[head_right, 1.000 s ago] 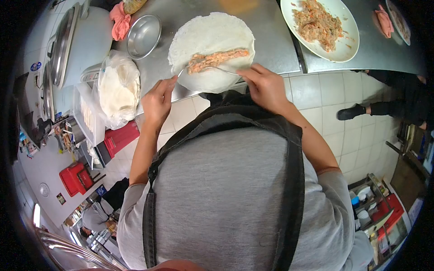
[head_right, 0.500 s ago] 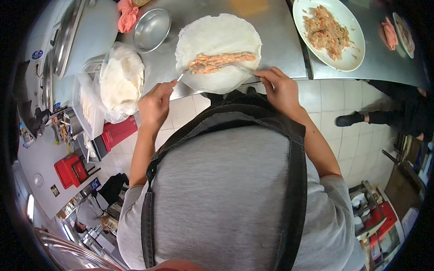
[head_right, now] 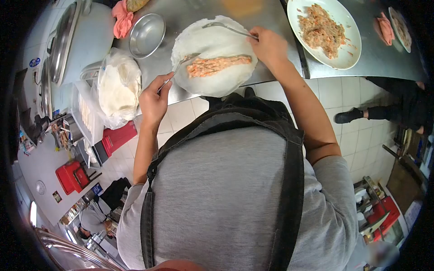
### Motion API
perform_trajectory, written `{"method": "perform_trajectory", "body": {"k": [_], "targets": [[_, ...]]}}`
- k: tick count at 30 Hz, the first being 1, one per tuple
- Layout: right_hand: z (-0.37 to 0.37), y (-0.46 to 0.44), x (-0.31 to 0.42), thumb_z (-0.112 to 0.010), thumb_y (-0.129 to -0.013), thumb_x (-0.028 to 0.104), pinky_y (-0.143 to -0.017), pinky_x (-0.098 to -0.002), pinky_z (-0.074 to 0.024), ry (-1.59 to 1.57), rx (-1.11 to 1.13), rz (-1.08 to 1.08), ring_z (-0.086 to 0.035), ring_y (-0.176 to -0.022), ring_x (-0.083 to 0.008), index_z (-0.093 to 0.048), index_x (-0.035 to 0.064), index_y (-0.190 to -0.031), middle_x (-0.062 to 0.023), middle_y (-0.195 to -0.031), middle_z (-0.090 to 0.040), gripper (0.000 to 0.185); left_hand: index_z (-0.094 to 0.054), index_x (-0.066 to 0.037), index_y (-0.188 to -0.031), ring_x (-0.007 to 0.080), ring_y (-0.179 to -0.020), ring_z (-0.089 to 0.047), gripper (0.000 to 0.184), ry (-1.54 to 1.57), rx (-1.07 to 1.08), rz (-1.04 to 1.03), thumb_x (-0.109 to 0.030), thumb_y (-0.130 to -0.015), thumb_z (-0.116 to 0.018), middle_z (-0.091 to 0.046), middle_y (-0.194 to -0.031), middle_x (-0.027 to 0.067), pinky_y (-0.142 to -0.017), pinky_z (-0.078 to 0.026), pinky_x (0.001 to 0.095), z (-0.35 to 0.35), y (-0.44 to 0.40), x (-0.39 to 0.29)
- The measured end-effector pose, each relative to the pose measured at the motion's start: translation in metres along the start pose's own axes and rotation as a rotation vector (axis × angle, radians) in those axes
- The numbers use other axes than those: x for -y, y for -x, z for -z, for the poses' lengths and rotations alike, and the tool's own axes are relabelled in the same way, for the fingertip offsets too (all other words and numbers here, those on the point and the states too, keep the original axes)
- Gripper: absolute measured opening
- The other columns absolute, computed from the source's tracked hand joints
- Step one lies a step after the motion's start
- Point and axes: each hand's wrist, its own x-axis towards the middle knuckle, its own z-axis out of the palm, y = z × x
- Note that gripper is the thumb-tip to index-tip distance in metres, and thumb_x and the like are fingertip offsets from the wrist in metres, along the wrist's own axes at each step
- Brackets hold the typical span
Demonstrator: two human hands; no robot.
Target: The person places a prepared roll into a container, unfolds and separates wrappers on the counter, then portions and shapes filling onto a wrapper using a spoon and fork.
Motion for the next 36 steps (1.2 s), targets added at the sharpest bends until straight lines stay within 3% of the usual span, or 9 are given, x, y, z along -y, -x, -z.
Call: {"method": "perform_trajectory", "body": {"k": [7, 9, 13, 16, 18, 21, 25, 27, 36], "targets": [[0.01, -0.013, -0.027, -0.065, -0.089, 0.035, -0.078, -0.0443, -0.0529, 0.107, -0.037, -0.032, -0.068, -0.092, -0.0329, -0.069, 0.013, -0.11, -0.0119, -0.098, -0.072, 0.031, -0.072, -0.014, -0.11, 0.0162, -0.06, -0.063, 0.021, 0.03, -0.036, -0.069, -0.008, -0.09, -0.066, -0.072, -0.09, 0.0079, -0.058, -0.048, 0.0277, -0.007, -0.007, 0.002], [0.009, -0.015, -0.031, -0.065, -0.089, 0.034, -0.075, -0.0426, -0.0525, 0.087, -0.086, -0.025, -0.069, -0.086, -0.032, -0.068, 0.0133, -0.112, -0.0117, -0.093, -0.072, 0.031, -0.071, -0.016, -0.103, 0.02, -0.059, -0.062, 0.017, 0.032, -0.056, -0.132, -0.009, -0.088, -0.066, -0.073, -0.092, 0.0027, -0.054, -0.047, 0.0318, -0.011, -0.011, -0.001], [0.041, 0.015, 0.008, -0.067, -0.089, 0.031, -0.069, -0.0392, -0.0516, 0.047, -0.01, -0.122, -0.068, -0.078, -0.0308, -0.066, 0.0121, -0.113, -0.0111, -0.085, -0.07, 0.03, -0.072, -0.014, -0.106, 0.0192, -0.066, -0.068, 0.018, -0.02, 0.0, -0.134, -0.009, -0.09, -0.066, -0.073, -0.099, 0.0037, -0.059, -0.05, 0.0293, -0.012, -0.019, -0.003], [0.049, 0.051, 0.015, -0.067, -0.091, 0.026, -0.063, -0.037, -0.0504, -0.086, -0.037, -0.019, -0.066, -0.072, -0.0294, -0.065, 0.0093, -0.108, -0.0104, -0.079, -0.066, 0.024, -0.071, -0.015, -0.107, 0.0206, -0.064, -0.065, 0.018, -0.033, -0.01, -0.154, -0.01, -0.09, -0.065, -0.073, -0.099, 0.0041, -0.059, -0.05, 0.0303, -0.016, -0.026, -0.004], [0.038, 0.073, 0.001, -0.067, -0.091, 0.019, -0.061, -0.0373, -0.0506, -0.342, 0.006, 0.251, -0.066, -0.071, -0.03, -0.063, 0.0083, -0.102, -0.0107, -0.08, -0.065, 0.016, -0.072, -0.016, -0.107, 0.0215, -0.06, -0.063, 0.019, -0.011, 0.001, -0.18, -0.01, -0.09, -0.065, -0.073, -0.098, 0.0047, -0.058, -0.049, 0.0319, -0.019, -0.03, -0.007], [0.017, 0.087, -0.004, -0.066, -0.09, 0.013, -0.061, -0.0379, -0.0511, -0.297, 0.011, 0.492, -0.066, -0.073, -0.0303, -0.062, 0.0087, -0.095, -0.0105, -0.082, -0.066, 0.008, -0.072, -0.016, -0.107, 0.0235, -0.059, -0.061, 0.019, -0.045, 0.011, -0.254, -0.01, -0.09, -0.065, -0.071, -0.093, 0.0051, -0.057, -0.048, 0.0335, -0.026, -0.027, -0.003], [0.003, 0.089, 0.003, -0.067, -0.087, 0.01, -0.06, -0.0394, -0.0511, -0.168, -0.046, 0.427, -0.065, -0.073, -0.0311, -0.061, 0.0094, -0.09, -0.0096, -0.081, -0.065, 0.007, -0.071, -0.015, -0.107, 0.0248, -0.061, -0.061, 0.02, -0.11, 0.057, -0.233, -0.009, -0.09, -0.064, -0.069, -0.087, 0.0064, -0.057, -0.049, 0.0338, -0.025, -0.003, 0.002], [0.0, 0.089, 0.003, -0.067, -0.086, 0.01, -0.06, -0.0398, -0.051, -0.169, -0.055, 0.422, -0.065, -0.072, -0.0311, -0.061, 0.0094, -0.089, -0.0094, -0.08, -0.065, 0.007, -0.07, -0.016, -0.111, 0.0241, -0.061, -0.061, 0.028, -0.15, -0.005, -0.298, -0.005, -0.086, -0.064, -0.06, -0.074, 0.0047, -0.053, -0.048, 0.0359, -0.025, 0.008, 0.011], [0.016, 0.094, -0.015, -0.068, -0.086, 0.01, -0.061, -0.0371, -0.0522, -0.278, -0.001, 0.358, -0.067, -0.073, -0.0293, -0.065, 0.0103, -0.093, -0.0088, -0.086, -0.069, 0.007, -0.071, -0.013, -0.107, 0.022, -0.067, -0.067, 0.02, 0.025, -0.037, -0.199, -0.007, -0.089, -0.066, -0.071, -0.094, 0.0077, -0.059, -0.05, 0.0312, -0.036, -0.013, -0.019]]}}
